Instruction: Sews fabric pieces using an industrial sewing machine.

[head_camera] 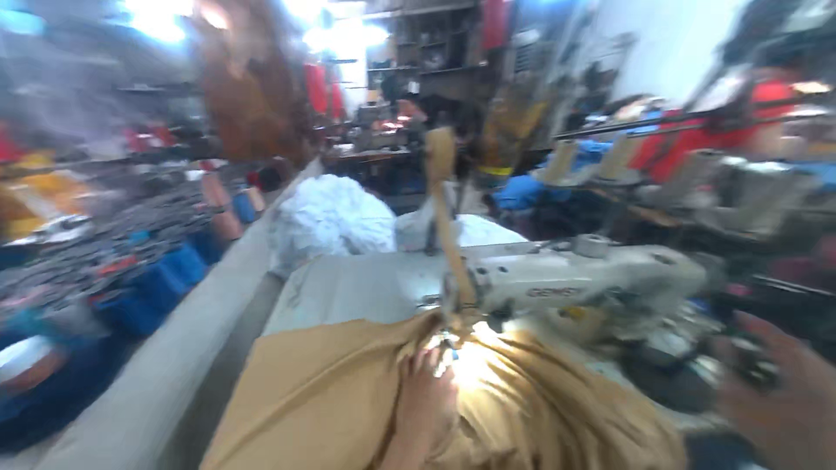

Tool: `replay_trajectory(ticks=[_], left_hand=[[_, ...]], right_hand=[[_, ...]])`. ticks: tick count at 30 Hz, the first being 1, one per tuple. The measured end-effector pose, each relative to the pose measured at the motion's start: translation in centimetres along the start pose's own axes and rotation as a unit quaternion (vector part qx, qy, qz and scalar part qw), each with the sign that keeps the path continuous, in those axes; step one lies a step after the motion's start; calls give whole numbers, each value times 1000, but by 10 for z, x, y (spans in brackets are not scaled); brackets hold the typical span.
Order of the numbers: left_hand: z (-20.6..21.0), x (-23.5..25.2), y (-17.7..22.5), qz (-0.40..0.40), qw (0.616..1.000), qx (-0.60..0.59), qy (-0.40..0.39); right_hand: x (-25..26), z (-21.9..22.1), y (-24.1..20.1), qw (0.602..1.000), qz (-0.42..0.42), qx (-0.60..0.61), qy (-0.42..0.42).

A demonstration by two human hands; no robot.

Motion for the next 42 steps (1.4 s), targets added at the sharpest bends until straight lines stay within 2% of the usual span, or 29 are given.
replay_trajectory(ticks=[4,7,14,20,24,26,30,33,35,37,39,40,42], left_hand=[[2,2,3,31,997,14,75],[-2,0,7,53,991,4,119],[-5,1,5,67,987,19,146],[-6,3,4,60,990,15,123],[-8,4,6,64,988,13,138],[-6,5,5,60,990,16,130],[-2,5,3,65,989,21,130],[-2,5,4,68,989,20,129],[-6,3,6,74,987,11,143],[-14,0,9,81,984,-5,161],[-18,-2,10,84,984,-16,157],[-14,-1,7,73,988,2,138],[-8,3,4,72,988,20,134]], right_hand=[[8,-17,10,995,30,-53,79],[16,-21,16,992,36,-82,93],[43,-15,24,990,69,-104,66],[57,-7,28,989,86,-114,37],[39,-21,7,989,17,-102,107],[21,-19,-9,990,-11,-77,115],[-18,25,-45,999,-38,3,37],[-47,73,-97,993,-53,65,-82],[-69,107,-142,974,-71,122,-180],[-93,142,-180,932,-75,175,-310],[-114,181,-197,898,-63,184,-394],[-124,201,-196,901,-56,173,-394],[-135,223,-185,930,-56,136,-338]])
Point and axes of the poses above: each hand's wrist, its own x-axis towards the middle knuckle, its own z-axis out of the palm, y = z × x, the point moved 10 cm from there along x, towards the middle knuckle, and after that the axes turned 5 degrees about y, right-handed, at the moved point
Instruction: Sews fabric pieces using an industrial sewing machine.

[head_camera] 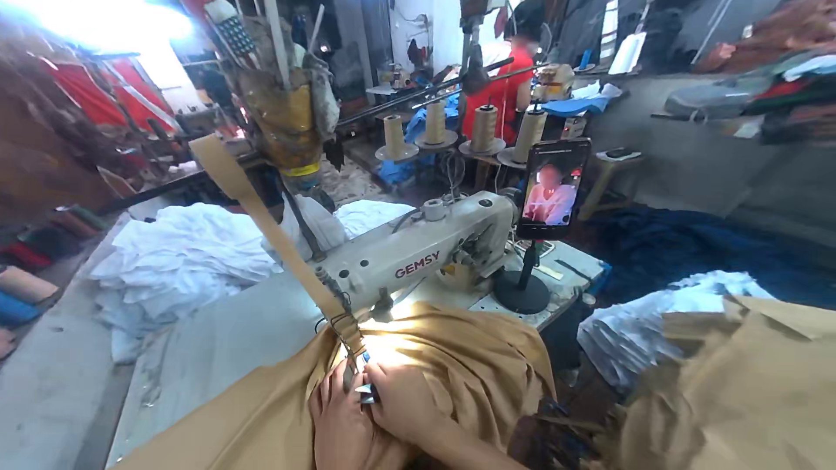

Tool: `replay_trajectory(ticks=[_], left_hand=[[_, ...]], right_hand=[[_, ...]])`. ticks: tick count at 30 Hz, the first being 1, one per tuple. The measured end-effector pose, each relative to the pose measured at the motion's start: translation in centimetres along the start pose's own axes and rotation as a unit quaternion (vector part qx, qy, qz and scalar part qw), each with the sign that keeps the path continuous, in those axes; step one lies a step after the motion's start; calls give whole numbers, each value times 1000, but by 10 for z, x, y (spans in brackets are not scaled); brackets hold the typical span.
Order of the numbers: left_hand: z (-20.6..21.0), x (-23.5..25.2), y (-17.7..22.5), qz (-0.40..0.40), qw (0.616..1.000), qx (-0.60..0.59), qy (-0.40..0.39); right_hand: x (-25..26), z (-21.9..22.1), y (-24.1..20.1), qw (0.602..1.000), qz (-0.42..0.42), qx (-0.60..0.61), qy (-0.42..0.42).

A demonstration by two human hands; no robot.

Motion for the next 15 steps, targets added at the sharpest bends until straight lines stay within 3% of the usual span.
replay_trajectory(ticks=[3,7,10,12,15], left_hand=[[2,-1,0,4,1000,-9,0],[2,1,1,-6,999,-12,-29],[4,0,1,-11,1000,-13,-22],[7,1,-1,-13,1000,-3,-16],[7,-2,-1,-12,1000,6,-4]], right_hand=[[-6,3,10,1000,13,-8,12],[-4,6,9,998,35,-16,-53],[-5,-11,19,996,45,52,-63],[-11,-66,44,994,58,76,57],[-33,-188,86,950,51,-29,306]])
Point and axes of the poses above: each hand's wrist, its own x-axis towards the middle knuckle, its own z-axis out of the palm, y = z × x, the point moved 10 cm from there along x, towards the middle knuckle, and after that the axes turned 5 degrees about y, right-handed, at the moved point
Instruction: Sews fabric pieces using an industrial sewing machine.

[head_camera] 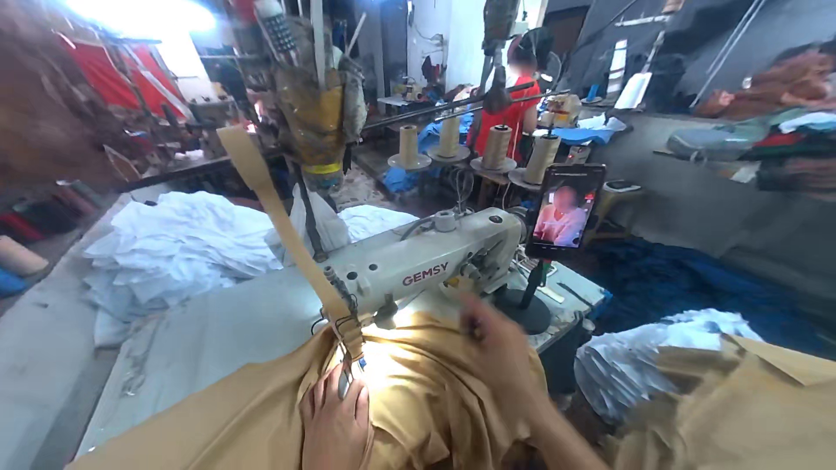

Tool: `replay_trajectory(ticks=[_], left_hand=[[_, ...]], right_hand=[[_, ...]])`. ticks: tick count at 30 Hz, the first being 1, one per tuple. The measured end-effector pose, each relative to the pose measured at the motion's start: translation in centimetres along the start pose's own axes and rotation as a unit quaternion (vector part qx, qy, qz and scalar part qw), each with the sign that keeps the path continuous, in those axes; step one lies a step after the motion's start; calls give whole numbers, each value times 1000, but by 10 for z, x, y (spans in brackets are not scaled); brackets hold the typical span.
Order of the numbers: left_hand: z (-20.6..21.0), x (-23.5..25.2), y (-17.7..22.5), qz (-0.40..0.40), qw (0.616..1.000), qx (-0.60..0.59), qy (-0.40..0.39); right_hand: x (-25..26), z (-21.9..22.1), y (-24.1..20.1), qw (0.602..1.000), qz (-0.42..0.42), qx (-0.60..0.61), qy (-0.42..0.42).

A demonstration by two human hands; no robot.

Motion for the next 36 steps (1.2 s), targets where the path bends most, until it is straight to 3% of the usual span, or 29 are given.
replay_trajectory(ticks=[2,5,12,15,17,20,25,28,32,36], left_hand=[[-2,-1,2,4,1000,-7,12],[-3,0,3,10,1000,-17,15],[-7,-2,1,15,999,-11,35],[-8,-2,-2,10,999,-8,42],[-9,-1,-4,7,999,-7,40],[-7,1,-4,-10,1000,-13,-9],[-6,0,-11,-47,995,-47,-71],[-10,-5,-13,-57,993,-77,-76],[-9,-3,-11,-48,993,-65,-86],[-2,-3,-17,-50,995,-41,-78]], right_hand=[[31,-61,29,989,7,-105,102],[60,-109,55,973,34,-178,142],[83,-115,67,971,58,-204,113],[70,-111,52,971,8,-197,137],[50,-97,33,975,-24,-173,140],[10,-44,-4,992,-60,-83,73],[-62,96,-100,978,-146,45,-141],[-80,159,-127,946,-92,24,-310],[-86,171,-122,947,-64,6,-314],[-94,177,-112,942,-96,-37,-318]])
Point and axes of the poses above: each hand's wrist, its own x-axis towards the middle knuckle, its own z-axis out of the palm, y = z × x, the point moved 10 cm from there along x, towards the middle knuckle, and after that the axes turned 5 degrees about y, right-handed, at the moved point
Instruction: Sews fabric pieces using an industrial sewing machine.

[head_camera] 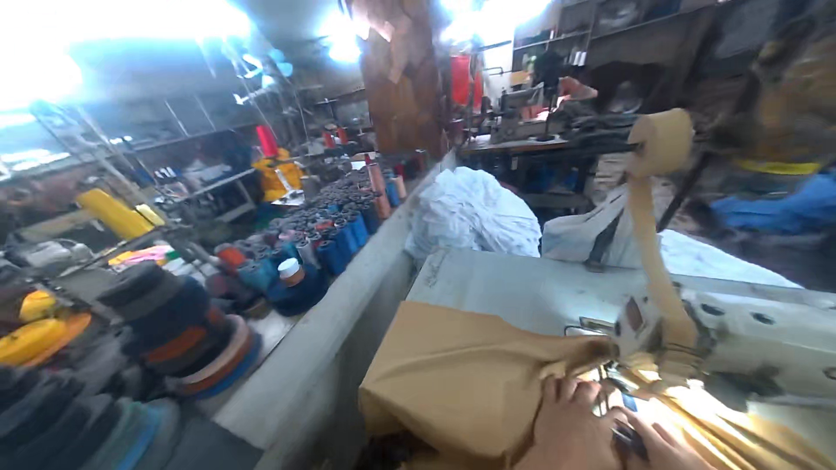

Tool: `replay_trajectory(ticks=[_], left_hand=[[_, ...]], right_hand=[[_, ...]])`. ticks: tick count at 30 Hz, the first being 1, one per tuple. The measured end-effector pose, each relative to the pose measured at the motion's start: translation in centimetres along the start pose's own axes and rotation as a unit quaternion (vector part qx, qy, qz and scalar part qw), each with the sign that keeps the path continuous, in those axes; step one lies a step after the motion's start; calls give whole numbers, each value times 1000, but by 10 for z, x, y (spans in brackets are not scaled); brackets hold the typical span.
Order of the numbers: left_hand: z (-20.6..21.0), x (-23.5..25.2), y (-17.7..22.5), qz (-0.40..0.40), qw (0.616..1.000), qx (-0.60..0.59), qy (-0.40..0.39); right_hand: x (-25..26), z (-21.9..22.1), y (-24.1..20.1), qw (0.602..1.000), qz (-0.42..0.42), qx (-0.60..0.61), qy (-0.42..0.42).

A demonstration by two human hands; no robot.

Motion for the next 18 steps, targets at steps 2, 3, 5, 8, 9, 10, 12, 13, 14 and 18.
replay_trajectory(ticks=[2,3,5,8,9,10,12,13,14,18], left_hand=[[-2,-3,-2,0,1000,4,10],[-3,-3,1,3,1000,0,10],[-3,-1,6,3,1000,-2,-5],[0,3,5,-16,999,5,-39],[2,2,4,-20,998,8,-50],[4,1,5,-23,998,11,-61],[4,3,8,-23,998,7,-66],[4,4,7,-21,998,4,-59],[5,2,7,-18,998,2,-57],[4,2,8,-14,998,-6,-55]], right_hand=[[-4,0,-1,1000,-3,-2,-21],[-7,-3,0,999,6,4,-32],[-10,-10,5,999,33,13,-29],[-6,-13,7,999,46,14,-18],[-6,-13,7,999,46,14,-14],[-8,-13,8,999,47,12,-13],[-8,-16,9,998,54,0,-11],[-7,-15,10,998,60,-5,-20],[-8,-12,11,997,64,-7,-31],[-6,-10,11,997,60,-8,-44]])
Point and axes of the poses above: each hand's wrist, its own x-axis towards the middle knuckle, its own z-axis out of the palm, y = z × x, the point moved 10 cm from there along x, towards the middle knuckle, and after that the axes turned 5 degrees about y, right-handed, at the moved point
